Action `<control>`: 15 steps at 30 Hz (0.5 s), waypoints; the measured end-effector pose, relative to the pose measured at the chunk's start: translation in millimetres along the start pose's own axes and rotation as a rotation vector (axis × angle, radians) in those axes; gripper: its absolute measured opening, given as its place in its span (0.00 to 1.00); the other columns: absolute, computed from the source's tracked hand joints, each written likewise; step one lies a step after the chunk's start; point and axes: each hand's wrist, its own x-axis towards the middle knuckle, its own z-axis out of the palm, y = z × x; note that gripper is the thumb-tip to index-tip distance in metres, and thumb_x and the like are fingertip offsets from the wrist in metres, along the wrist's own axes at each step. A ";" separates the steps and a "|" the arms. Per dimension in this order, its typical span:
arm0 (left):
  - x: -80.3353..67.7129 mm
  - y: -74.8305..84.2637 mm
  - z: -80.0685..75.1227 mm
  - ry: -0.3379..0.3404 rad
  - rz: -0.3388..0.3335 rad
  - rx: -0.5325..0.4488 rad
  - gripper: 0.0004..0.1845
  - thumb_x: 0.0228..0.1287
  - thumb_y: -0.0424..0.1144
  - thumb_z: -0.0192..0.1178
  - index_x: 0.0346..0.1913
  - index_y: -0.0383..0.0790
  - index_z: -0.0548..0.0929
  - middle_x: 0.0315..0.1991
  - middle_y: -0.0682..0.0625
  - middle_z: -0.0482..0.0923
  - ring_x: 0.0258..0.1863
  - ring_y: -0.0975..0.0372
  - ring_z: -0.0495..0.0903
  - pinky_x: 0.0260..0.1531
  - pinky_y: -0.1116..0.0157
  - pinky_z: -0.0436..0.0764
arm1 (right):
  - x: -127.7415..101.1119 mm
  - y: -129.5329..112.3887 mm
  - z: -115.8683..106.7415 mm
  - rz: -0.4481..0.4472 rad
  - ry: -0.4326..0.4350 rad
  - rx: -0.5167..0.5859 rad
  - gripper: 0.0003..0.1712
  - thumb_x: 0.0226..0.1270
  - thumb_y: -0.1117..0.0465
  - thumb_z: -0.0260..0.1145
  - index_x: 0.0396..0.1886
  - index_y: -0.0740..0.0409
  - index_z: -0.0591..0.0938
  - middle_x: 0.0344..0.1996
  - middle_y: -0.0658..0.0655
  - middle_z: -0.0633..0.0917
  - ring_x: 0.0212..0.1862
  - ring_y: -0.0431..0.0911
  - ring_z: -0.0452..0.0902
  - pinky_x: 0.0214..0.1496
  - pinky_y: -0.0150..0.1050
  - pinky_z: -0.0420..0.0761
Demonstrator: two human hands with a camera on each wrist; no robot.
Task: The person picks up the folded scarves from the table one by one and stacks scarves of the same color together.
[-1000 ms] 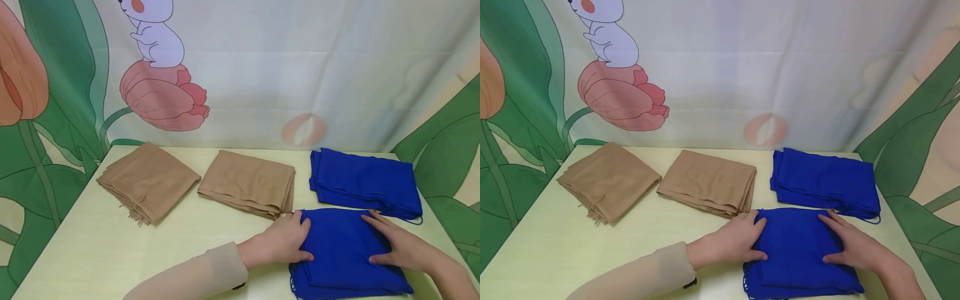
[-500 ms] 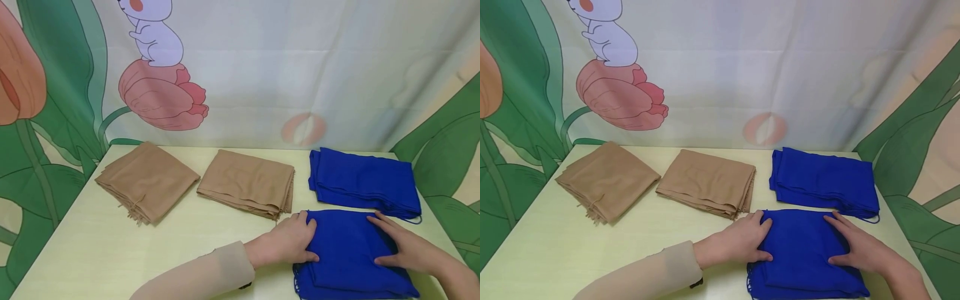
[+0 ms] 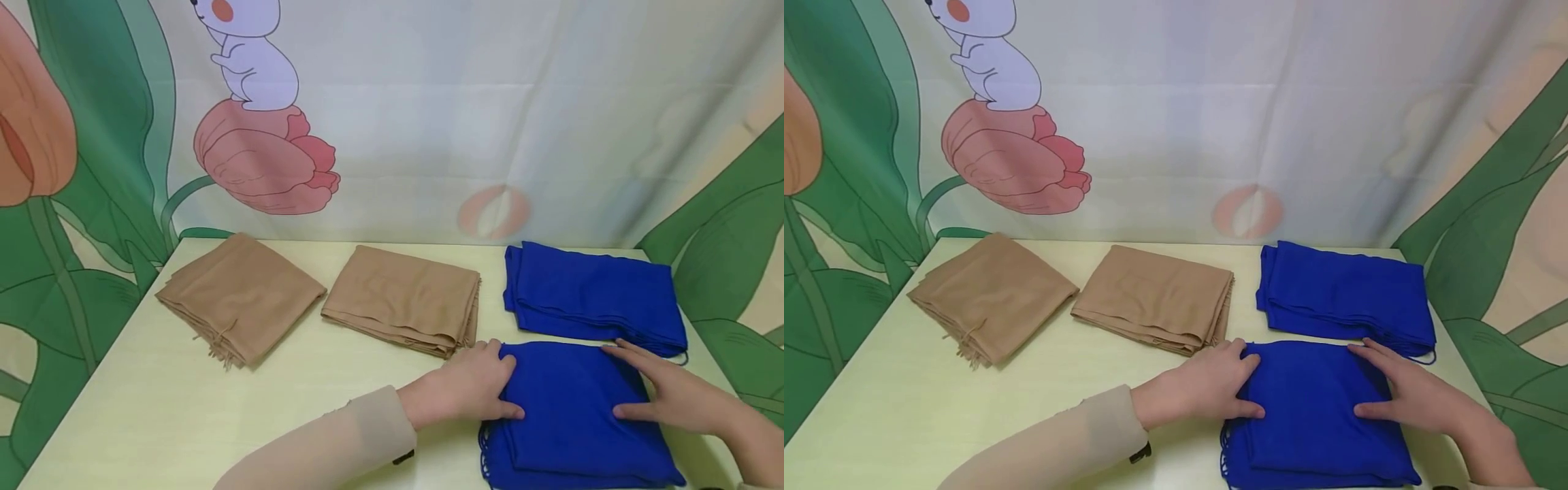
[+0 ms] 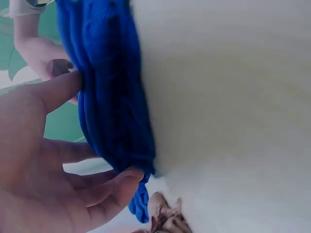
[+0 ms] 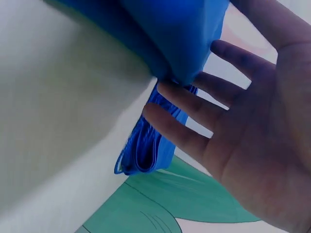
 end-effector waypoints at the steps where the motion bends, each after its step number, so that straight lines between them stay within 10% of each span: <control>1: 0.8 -1.6 -2.1 0.008 0.001 0.005 0.38 0.64 0.72 0.59 0.64 0.46 0.80 0.58 0.47 0.77 0.51 0.59 0.78 0.48 0.62 0.81 | 2.0 -0.6 -2.5 0.004 0.008 0.002 0.54 0.58 0.43 0.79 0.76 0.64 0.66 0.72 0.78 0.63 0.68 0.77 0.61 0.59 0.72 0.69; 8: 16.5 -10.3 -16.2 0.100 0.009 -0.004 0.31 0.73 0.66 0.54 0.65 0.48 0.81 0.56 0.49 0.79 0.48 0.60 0.81 0.42 0.64 0.82 | 14.3 3.3 -12.0 0.040 0.155 -0.068 0.30 0.74 0.51 0.68 0.66 0.66 0.76 0.60 0.69 0.80 0.50 0.59 0.83 0.37 0.47 0.81; 15: 35.8 -22.4 -23.1 0.123 -0.053 -0.054 0.26 0.75 0.58 0.57 0.66 0.47 0.80 0.58 0.47 0.78 0.49 0.59 0.80 0.44 0.64 0.82 | 32.6 17.6 -28.8 0.085 0.419 -0.151 0.15 0.78 0.56 0.64 0.50 0.66 0.84 0.39 0.64 0.87 0.35 0.56 0.83 0.27 0.42 0.75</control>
